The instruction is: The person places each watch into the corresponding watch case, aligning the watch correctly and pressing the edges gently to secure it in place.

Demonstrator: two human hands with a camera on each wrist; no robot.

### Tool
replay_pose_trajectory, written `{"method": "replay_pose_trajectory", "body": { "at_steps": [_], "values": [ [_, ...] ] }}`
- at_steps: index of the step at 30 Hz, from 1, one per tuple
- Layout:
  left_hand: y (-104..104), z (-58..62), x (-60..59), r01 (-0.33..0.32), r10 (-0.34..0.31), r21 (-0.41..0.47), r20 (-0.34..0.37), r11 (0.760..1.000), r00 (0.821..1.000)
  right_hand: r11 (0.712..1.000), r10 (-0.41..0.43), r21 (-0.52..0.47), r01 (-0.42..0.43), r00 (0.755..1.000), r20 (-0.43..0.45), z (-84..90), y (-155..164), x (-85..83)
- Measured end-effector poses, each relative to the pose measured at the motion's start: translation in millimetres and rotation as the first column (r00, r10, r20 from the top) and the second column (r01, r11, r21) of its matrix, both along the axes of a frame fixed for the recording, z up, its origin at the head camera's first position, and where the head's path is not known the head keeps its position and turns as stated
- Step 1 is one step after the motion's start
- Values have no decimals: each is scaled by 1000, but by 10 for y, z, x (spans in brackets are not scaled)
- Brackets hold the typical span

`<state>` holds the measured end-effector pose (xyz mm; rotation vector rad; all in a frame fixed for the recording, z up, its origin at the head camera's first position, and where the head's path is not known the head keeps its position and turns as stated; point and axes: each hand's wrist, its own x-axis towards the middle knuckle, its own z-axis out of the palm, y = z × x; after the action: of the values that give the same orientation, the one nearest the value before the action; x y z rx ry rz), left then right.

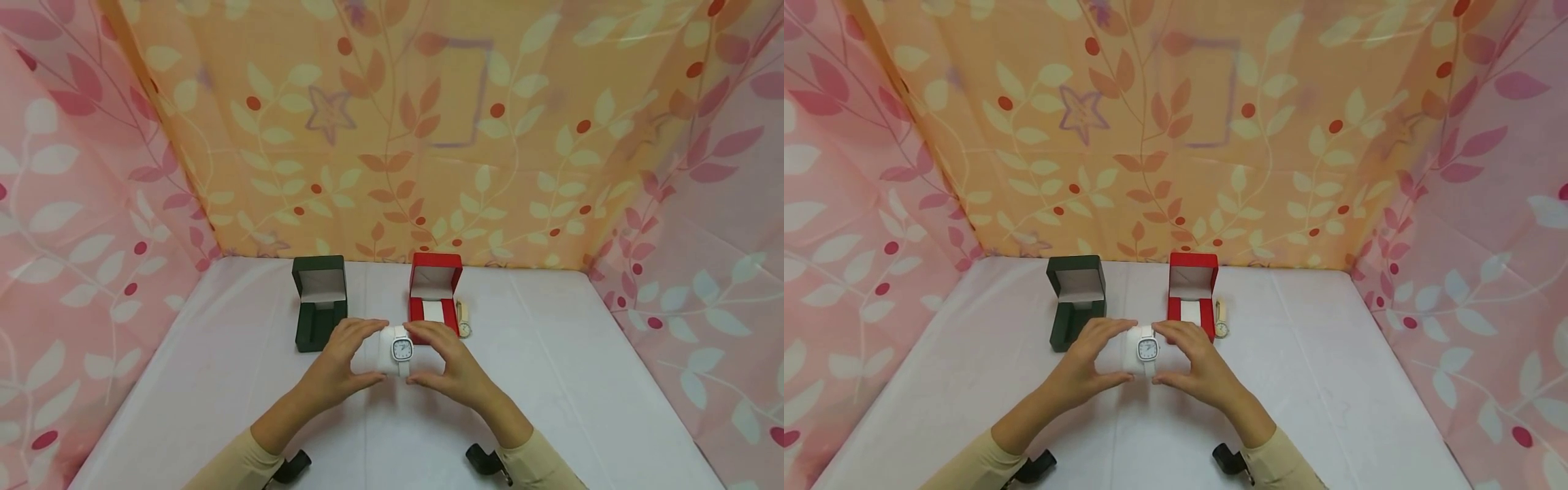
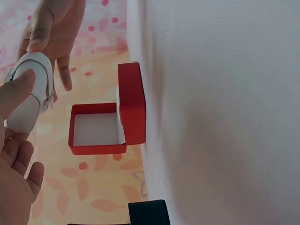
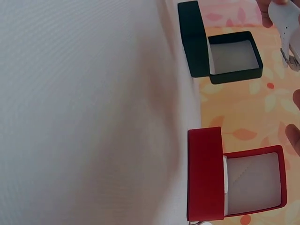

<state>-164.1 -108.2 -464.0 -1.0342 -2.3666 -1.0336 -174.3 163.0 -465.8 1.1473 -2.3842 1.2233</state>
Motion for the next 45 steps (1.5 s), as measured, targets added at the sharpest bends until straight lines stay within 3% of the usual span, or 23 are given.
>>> {"method": "replay_pose_trajectory", "body": {
  "at_steps": [5, 13, 19, 37, 45],
  "values": [
    [-4, -12, -6, -1, 1, 13, 21, 1000, 1000, 1000, -16, -6, 16, 998, -53, 5, -7, 2],
    [19, -18, 14, -11, 10, 18, 29, 1000, 1000, 1000, -20, -20, 19, 999, -46, -3, -12, 16],
    [23, -4, 8, -10, 10, 5, 24, 1000, 1000, 999, -33, 23, 35, 998, -48, 1, 19, -1],
    [69, -36, 23, 10, -6, 46, -89, 999, 996, 998, -31, 49, 33, 998, -58, -29, -6, 26],
    [90, -63, 41, 0, 4, 41, -85, 999, 996, 998, -24, 53, 26, 999, -35, -42, -24, 41]
  ]
}}
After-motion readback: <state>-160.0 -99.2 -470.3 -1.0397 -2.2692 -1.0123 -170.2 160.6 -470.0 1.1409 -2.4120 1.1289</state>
